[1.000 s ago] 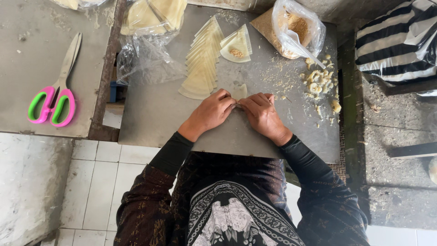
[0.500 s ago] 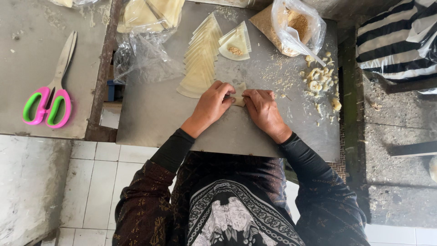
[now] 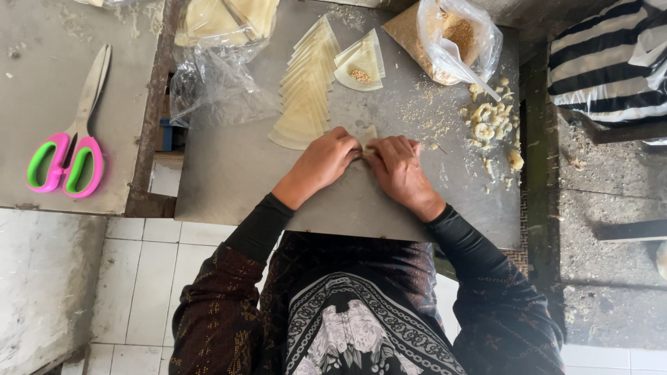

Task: The person places a small amount of filling onto a thin dough sheet and rolls it into a cylindrical shape.

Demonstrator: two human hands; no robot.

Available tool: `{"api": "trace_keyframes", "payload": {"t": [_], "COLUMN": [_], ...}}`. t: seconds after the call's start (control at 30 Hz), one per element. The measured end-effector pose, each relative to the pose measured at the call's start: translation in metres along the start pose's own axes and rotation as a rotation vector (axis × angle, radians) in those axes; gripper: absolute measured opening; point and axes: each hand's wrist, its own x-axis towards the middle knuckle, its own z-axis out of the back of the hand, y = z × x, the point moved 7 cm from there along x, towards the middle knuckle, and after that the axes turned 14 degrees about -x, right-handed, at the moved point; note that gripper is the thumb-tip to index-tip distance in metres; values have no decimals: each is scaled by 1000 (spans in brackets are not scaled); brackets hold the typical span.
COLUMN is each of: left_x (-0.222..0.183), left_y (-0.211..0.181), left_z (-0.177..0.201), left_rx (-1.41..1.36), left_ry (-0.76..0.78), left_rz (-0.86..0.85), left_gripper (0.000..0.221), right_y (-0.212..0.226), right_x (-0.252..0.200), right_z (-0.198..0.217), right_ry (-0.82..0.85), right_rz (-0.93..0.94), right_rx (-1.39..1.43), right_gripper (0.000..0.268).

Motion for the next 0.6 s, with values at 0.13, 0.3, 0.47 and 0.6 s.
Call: {"api": "trace_keyframes", "payload": {"t": [0.13, 0.3, 0.47, 0.6], "left_x": [14, 20, 18, 18], "left_y": [15, 7, 6, 9], "left_z": [-5, 6, 9, 5], "left_rx": [-2, -99, -96, -63], "left_ry": [89, 110, 159, 98], "left_rz": [116, 115, 108, 111], "left_gripper": [12, 16, 14, 13], "right_y": [1, 12, 14, 14], "right_x": [3, 6, 6, 11], "right_z": [6, 10, 13, 19], "right_ry": [24, -74, -74, -71], "right_rz": [45, 78, 126, 144], "right_rx": [-46, -185, -195, -104], "right_gripper": [24, 14, 11, 21]}}
